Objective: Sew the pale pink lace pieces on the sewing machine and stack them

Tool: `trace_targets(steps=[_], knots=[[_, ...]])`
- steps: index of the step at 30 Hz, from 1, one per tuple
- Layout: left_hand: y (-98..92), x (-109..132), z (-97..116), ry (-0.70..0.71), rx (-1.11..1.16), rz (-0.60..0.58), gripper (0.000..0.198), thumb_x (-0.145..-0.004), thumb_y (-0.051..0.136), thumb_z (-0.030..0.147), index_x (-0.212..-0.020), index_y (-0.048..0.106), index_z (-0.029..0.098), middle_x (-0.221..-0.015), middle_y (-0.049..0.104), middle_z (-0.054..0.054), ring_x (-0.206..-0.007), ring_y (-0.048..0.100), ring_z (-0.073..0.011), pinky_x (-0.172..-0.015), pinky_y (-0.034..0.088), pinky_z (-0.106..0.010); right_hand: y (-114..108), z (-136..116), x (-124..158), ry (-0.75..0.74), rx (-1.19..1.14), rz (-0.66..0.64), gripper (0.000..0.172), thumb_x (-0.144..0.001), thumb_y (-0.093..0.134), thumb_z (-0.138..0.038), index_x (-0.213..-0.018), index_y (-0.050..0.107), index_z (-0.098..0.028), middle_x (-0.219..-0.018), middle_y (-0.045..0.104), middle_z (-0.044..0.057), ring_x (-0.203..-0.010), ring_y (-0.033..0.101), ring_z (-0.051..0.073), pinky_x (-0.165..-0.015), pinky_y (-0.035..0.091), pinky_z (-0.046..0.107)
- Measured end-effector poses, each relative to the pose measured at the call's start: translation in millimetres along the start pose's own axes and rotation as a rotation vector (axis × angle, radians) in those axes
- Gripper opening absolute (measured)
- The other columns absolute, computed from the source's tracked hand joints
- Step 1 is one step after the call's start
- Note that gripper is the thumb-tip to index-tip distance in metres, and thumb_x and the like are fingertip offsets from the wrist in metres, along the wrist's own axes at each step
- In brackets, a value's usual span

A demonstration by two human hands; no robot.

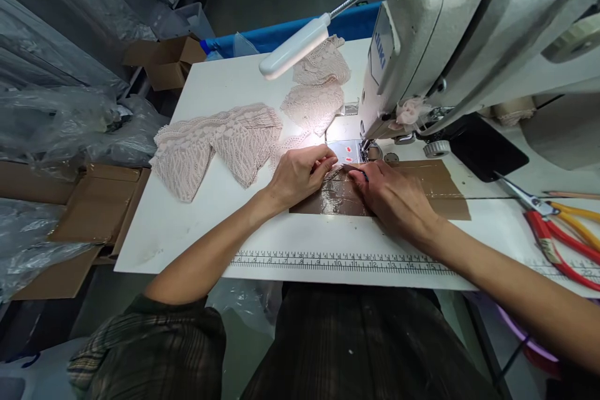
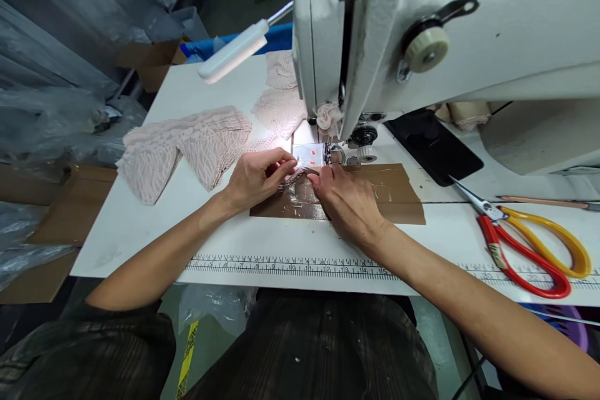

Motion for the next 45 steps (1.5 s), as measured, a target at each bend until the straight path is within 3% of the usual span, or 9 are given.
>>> trace_targets(steps=[17, 22, 25, 28, 31, 33, 37, 42, 45], knots=[[1.2, 2, 3, 0.052, -0.121, 0.038, 0.025, -0.102, 0.052, 0.026, -0.083, 0.067, 0.019, -0.062, 0.063, 0.003, -0.050, 0.048, -0.0082, -0.050, 0.035, -0.025, 0, -6, -8, -0.024, 0.018, 0.061, 0.043, -0.106, 0.027, -0.039, -0.090, 0.059, -0.015, -0.092, 0.066, 0.015, -0.064, 0.052, 0.017, -0.055, 0.019, 0.031], [-28.4, 1, 21, 0.097, 0.059, 0.029, 0.023, -0.101, 0.056, 0.026, -0.086, 0.071, 0.017, -0.077, 0.072, -0.002, -0.065, 0.063, -0.0105, -0.058, 0.050, -0.025, -2, 9, 1, -0.020, -0.046, 0.090, 0.047, -0.106, 0.028, -0.040, -0.095, 0.064, -0.013, -0.090, 0.069, 0.015, -0.064, 0.055, 0.019, -0.056, 0.027, 0.031], [-60.4, 23, 49, 0.088, 0.171, -0.211, 0.014, -0.097, 0.063, 0.022, -0.095, 0.077, 0.024, -0.081, 0.076, -0.001, -0.071, 0.069, -0.0129, -0.062, 0.057, -0.026, -7, 43, 20, -0.015, -0.070, 0.199, 0.048, -0.106, 0.031, -0.044, -0.099, 0.068, -0.013, -0.089, 0.071, 0.015, -0.067, 0.060, 0.021, -0.057, 0.034, 0.032], [-81.7, 66, 80, 0.032, 0.293, -0.816, 0.032, -0.089, 0.064, 0.002, -0.096, 0.079, 0.029, -0.080, 0.079, 0.005, -0.071, 0.073, -0.0095, -0.061, 0.057, -0.017, -12, 83, 44, 0.037, -0.069, 0.264, 0.041, -0.104, 0.041, -0.045, -0.109, 0.068, -0.015, -0.103, 0.075, 0.017, -0.080, 0.069, 0.026, -0.059, 0.039, 0.032], [-100.8, 82, 88, 0.018, 0.249, -0.920, 0.041, -0.087, 0.071, 0.006, -0.122, 0.074, 0.027, -0.101, 0.081, 0.003, -0.083, 0.077, -0.0112, -0.070, 0.059, -0.016, -16, 108, 60, 0.164, 0.082, 0.270, 0.036, -0.101, 0.046, -0.049, -0.104, 0.070, -0.021, -0.096, 0.076, 0.015, -0.063, 0.064, 0.024, -0.050, 0.030, 0.033], [-105.6, 66, 73, -0.028, 0.158, -0.837, 0.035, -0.096, 0.066, 0.017, -0.129, 0.070, 0.025, -0.108, 0.080, -0.001, -0.086, 0.077, -0.0125, -0.072, 0.059, -0.019, -18, 111, 65, 0.221, 0.131, 0.253, 0.036, -0.099, 0.048, -0.052, -0.101, 0.070, -0.024, -0.096, 0.076, 0.015, -0.058, 0.061, 0.024, -0.048, 0.025, 0.033], [-93.1, -10, 9, -0.021, -0.220, -0.369, 0.027, -0.101, 0.057, 0.031, -0.120, 0.071, 0.019, -0.105, 0.078, -0.009, -0.085, 0.073, -0.0186, -0.069, 0.054, -0.028, -19, 100, 65, 0.269, 0.120, 0.261, 0.036, -0.099, 0.046, -0.053, -0.099, 0.068, -0.025, -0.094, 0.074, 0.017, -0.071, 0.066, 0.030, -0.050, 0.028, 0.035], [-29.2, -102, -57, -0.030, -0.265, -0.392, 0.031, -0.100, 0.052, 0.028, -0.076, 0.067, 0.017, -0.068, 0.068, -0.004, -0.060, 0.061, -0.0146, -0.058, 0.044, -0.026, -16, 94, 65, 0.230, -0.007, 0.294, 0.034, -0.102, 0.039, -0.045, -0.113, 0.063, -0.025, -0.106, 0.072, 0.020, -0.088, 0.068, 0.035, -0.059, 0.040, 0.039], [-10.7, -131, -70, -0.047, -0.305, -0.310, 0.032, -0.103, 0.042, 0.024, -0.087, 0.068, 0.015, -0.085, 0.073, -0.010, -0.079, 0.068, -0.0198, -0.073, 0.051, -0.031, -15, 99, 67, 0.236, -0.028, 0.310, 0.031, -0.100, 0.044, -0.045, -0.109, 0.065, -0.025, -0.100, 0.072, 0.018, -0.084, 0.068, 0.036, -0.056, 0.039, 0.039]])
Point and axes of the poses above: each hand's wrist, its own x-axis away from the middle knuckle, its own y-axis out of the palm, z = x × y, the point moved 3 cm from there along -x, towards the middle knuckle
